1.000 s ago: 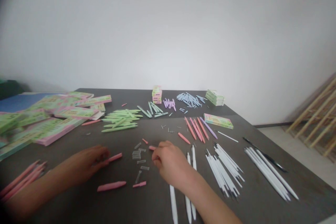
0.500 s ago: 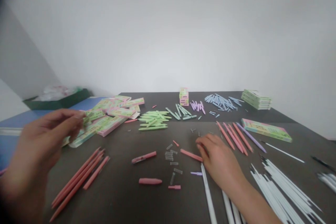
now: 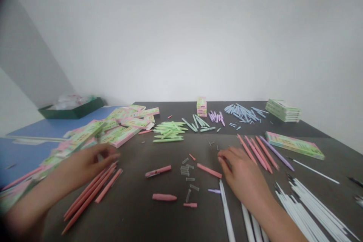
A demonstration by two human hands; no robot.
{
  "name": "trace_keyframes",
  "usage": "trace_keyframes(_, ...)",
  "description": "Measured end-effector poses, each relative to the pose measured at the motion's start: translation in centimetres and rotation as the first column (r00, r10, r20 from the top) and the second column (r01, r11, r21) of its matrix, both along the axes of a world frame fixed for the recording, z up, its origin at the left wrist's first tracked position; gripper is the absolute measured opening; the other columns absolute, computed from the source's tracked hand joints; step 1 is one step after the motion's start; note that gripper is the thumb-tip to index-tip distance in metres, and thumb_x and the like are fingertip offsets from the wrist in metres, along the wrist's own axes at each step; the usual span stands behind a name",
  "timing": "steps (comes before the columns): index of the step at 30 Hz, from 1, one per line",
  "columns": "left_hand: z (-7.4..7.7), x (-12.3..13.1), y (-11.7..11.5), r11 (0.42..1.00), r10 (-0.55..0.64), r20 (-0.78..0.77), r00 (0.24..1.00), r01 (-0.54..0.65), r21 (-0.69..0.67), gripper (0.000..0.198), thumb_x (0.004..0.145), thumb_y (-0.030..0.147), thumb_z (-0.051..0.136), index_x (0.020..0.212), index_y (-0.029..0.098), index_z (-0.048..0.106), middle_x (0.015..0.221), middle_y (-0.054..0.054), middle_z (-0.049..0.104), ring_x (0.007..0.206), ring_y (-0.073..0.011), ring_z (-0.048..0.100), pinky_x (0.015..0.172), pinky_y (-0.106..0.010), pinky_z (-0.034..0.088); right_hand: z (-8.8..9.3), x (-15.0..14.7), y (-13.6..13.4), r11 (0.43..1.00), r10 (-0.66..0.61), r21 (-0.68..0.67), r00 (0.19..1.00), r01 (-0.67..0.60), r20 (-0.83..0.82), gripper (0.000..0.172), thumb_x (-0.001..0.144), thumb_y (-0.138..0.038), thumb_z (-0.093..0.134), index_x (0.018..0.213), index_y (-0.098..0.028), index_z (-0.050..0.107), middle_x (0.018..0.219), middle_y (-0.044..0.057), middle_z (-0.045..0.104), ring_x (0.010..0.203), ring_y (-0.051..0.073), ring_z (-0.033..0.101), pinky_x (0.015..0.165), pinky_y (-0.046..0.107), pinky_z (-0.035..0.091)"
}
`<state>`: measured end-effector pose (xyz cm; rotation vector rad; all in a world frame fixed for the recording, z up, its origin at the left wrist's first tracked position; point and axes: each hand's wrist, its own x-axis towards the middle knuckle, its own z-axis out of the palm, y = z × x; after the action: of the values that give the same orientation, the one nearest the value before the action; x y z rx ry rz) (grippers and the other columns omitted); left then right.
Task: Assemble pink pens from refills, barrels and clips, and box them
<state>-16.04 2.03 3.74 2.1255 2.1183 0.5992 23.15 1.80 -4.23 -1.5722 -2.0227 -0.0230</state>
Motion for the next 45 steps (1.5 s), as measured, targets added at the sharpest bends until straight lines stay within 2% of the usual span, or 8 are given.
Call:
trace_keyframes(3,-3.7,-0.3,-1.5,0.973,0.012,-0.257,0.966,-0.070,-0.219,0.039,0.082,0.043,0.040,0.093,0.016,0.066,0.095,-0.012,0.070,0.081,-0.0274,0.066,0.069,-0.036,0.048,0.0,0.0,-0.1,1.000,0.002,0.018,1.000,-0.002,0.005,0.017,0.087,-0.025,0.046,0.090,-0.021,0.063,0.091,0.005,0.064,0.089,0.022,0.059,0.078,0.035,0.045)
trace_keyframes(6,-7.1,0.0,-2.7,0.964,-0.002,-0.378,0.926,-0.099,-0.247,0.045,0.082,0.027,0.042,0.123,0.013,0.053,0.135,-0.016,0.049,0.118,-0.0277,0.052,0.095,-0.039,0.042,0.0,-0.3,-0.3,1.000,0.006,0.010,1.000,-0.006,0.020,0.018,0.087,-0.025,0.045,0.090,-0.022,0.063,0.090,0.005,0.064,0.089,0.023,0.058,0.078,0.035,0.045)
trace_keyframes(9,-8.6,0.7,-3.3,0.960,0.000,-0.428,0.904,-0.120,-0.253,0.049,0.083,0.016,0.037,0.130,0.007,0.045,0.140,-0.019,0.043,0.125,-0.0261,0.045,0.101,-0.039,0.037,-0.1,-0.5,-0.4,1.000,0.017,-0.007,0.999,-0.017,0.027,0.019,0.087,-0.026,0.044,0.091,-0.022,0.063,0.091,0.005,0.064,0.089,0.023,0.058,0.079,0.036,0.045)
trace_keyframes(14,-8.0,2.5,-3.6,0.949,-0.074,-0.344,0.936,-0.040,-0.313,0.040,0.085,0.012,0.030,0.114,0.012,0.056,0.111,-0.017,0.066,0.102,-0.0258,0.062,0.088,-0.040,0.046,-0.3,-0.5,-0.3,1.000,0.027,-0.002,0.999,-0.027,0.029,0.021,0.087,-0.027,0.044,0.090,-0.021,0.064,0.090,0.006,0.065,0.089,0.023,0.060,0.079,0.037,0.046)
trace_keyframes(22,-7.5,4.8,-3.6,0.956,-0.167,-0.319,0.933,0.074,-0.283,0.050,0.077,0.001,0.038,0.122,0.016,0.053,0.105,-0.013,0.065,0.098,-0.0268,0.062,0.082,-0.039,0.047,-0.4,-0.6,-0.3,0.998,0.055,0.016,0.998,-0.055,0.043,0.020,0.086,-0.027,0.046,0.090,-0.022,0.065,0.088,0.005,0.066,0.085,0.022,0.063,0.076,0.035,0.049)
trace_keyframes(29,-4.6,8.0,1.1,0.977,-0.203,-0.285,0.937,0.173,-0.128,0.025,0.089,0.014,0.038,0.100,0.018,0.061,0.106,-0.010,0.061,0.097,-0.0212,0.059,0.080,-0.034,0.047,-1.4,-0.3,-0.2,0.999,0.053,0.003,0.998,-0.054,0.044,0.022,0.086,-0.032,0.046,0.092,-0.022,0.064,0.093,0.007,0.066,0.088,0.025,0.063,0.080,0.039,0.048)
trace_keyframes(36,-7.9,10.9,7.1,0.965,-0.231,-0.217,0.948,0.196,-0.174,0.029,0.087,0.031,0.054,0.112,0.017,0.055,0.113,-0.007,0.059,0.093,-0.0198,0.060,0.079,-0.040,0.052,-1.3,-0.2,0.1,0.998,0.057,-0.005,0.997,-0.057,0.056,0.019,0.086,-0.028,0.046,0.088,-0.022,0.064,0.089,0.005,0.068,0.085,0.023,0.064,0.076,0.037,0.050)
trace_keyframes(45,-10.0,11.1,6.3,0.967,-0.241,-0.169,0.956,0.221,-0.128,0.029,0.087,0.031,0.054,0.112,0.017,0.056,0.114,-0.008,0.059,0.096,-0.0208,0.059,0.081,-0.042,0.051,-1.7,-0.8,-0.1,0.999,0.053,-0.006,0.995,-0.053,0.081,0.022,0.087,-0.031,0.045,0.092,-0.023,0.064,0.094,0.006,0.068,0.087,0.024,0.064,0.075,0.037,0.050)
